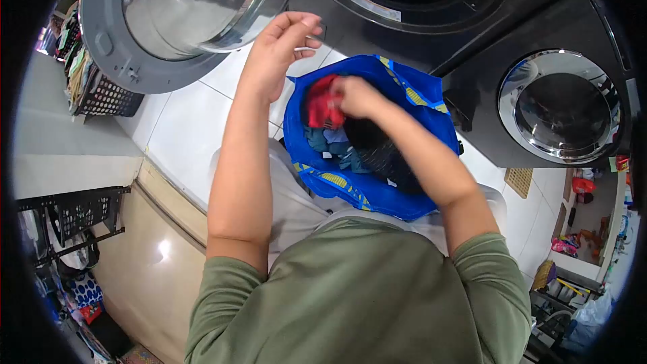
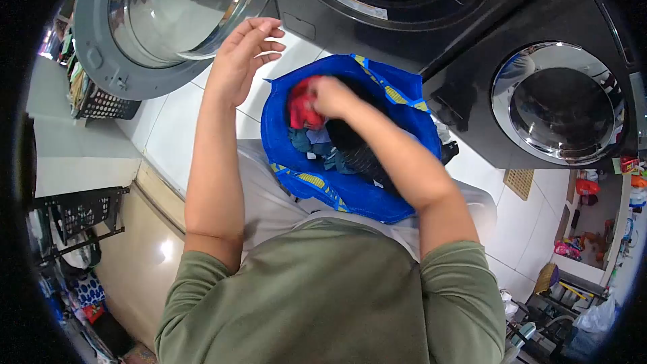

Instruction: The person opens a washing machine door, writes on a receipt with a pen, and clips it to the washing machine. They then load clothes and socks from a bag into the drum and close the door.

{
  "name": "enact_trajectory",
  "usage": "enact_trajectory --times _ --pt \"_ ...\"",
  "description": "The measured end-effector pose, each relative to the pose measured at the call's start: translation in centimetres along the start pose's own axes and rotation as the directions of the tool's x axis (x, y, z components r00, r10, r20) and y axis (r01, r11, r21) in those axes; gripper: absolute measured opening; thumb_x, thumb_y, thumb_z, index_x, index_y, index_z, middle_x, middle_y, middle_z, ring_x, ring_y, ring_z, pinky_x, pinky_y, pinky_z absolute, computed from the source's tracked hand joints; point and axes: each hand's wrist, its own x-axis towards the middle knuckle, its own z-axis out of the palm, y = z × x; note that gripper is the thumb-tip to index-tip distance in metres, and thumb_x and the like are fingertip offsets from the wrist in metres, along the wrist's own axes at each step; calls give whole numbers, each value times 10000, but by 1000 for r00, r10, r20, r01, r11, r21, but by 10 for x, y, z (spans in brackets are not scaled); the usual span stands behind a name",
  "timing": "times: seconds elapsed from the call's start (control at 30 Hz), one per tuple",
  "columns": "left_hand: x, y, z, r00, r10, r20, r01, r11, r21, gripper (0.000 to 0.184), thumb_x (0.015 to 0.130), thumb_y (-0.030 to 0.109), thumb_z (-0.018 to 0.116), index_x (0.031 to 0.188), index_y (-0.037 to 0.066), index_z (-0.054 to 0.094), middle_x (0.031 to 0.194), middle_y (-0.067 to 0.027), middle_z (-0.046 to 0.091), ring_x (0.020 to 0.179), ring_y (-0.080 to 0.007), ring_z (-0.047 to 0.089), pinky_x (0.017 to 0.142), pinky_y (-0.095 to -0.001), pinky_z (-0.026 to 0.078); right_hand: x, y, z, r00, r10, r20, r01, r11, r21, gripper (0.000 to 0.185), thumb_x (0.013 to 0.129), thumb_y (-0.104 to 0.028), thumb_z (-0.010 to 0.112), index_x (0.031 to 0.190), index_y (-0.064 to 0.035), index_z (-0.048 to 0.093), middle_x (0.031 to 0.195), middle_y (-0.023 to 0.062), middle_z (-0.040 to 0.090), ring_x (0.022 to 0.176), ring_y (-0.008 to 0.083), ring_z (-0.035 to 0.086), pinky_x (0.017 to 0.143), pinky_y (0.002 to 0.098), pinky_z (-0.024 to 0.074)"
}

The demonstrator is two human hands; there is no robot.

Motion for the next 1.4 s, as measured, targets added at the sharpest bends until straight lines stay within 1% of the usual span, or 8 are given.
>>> enact_trajectory --times 0.23,0.43,0.57,0.7,0.83,0.93,1.3,1.4 --pt "-12 -2 35 979 -202 -11 198 945 260 435 931 264 655 1260 -5 562 1164 -115 627 1138 -186 556 946 -362 458 -18 -86 -177 671 -72 -738 676 467 570 279 945 -186 632 1118 27 578 898 81 670 822 209 656 734 325 533" --pt "-13 15 -4 806 569 166 -589 742 320 298 955 218 582 792 -18 663 778 -48 554 763 -121 500 714 -259 375 -59 -101 -126 967 -140 211 60 936 346 333 830 -260 766 1047 -16 702 864 51 707 812 126 618 823 314 506" --pt "0 5 -20 915 369 -165 -359 929 89 341 996 296 524 936 -14 655 824 -66 623 763 -131 556 724 -279 430 -16 -30 -199 969 212 -127 -25 593 805 272 841 -236 731 1000 -15 714 789 99 708 775 151 665 741 306 530" --pt "0 2 -18 932 297 -205 -281 954 105 272 979 251 565 954 -2 663 836 -51 632 762 -122 574 717 -261 455 -12 21 -227 446 -53 -894 40 998 -39 257 866 -229 714 994 -7 699 804 104 692 774 159 678 679 306 542" --pt "0 3 -5 947 293 -133 -266 946 188 251 974 235 577 968 2 670 853 -43 646 789 -114 589 746 -260 477 -43 2 -84 944 -217 249 216 976 32 359 870 -286 699 1129 -42 649 1135 157 640 961 298 657 864 369 519" --pt "-3 2 3 949 300 -93 -278 940 198 265 976 247 581 985 -1 675 878 -45 661 805 -115 598 762 -260 483 -70 40 19 972 111 -207 -186 902 -390 392 826 -235 692 1179 -73 641 1009 220 664 1026 398 623 917 478 494" --pt "-19 -19 37 851 369 373 -501 781 372 562 824 208 751 1305 11 537 1210 -136 621 1187 -199 556 982 -304 438 -64 -103 -199 624 -159 -765 157 985 -77 171 891 -50 565 1017 -2 669 1006 126 702 933 208 675 797 326 524" --pt "-13 -11 35 993 73 92 -101 929 356 479 821 189 752 1236 4 599 1087 -99 686 995 -147 638 883 -280 489 -62 -121 -233 554 -519 -651 479 838 -261 220 815 33 511 974 -21 653 895 190 662 858 302 682 784 337 515"
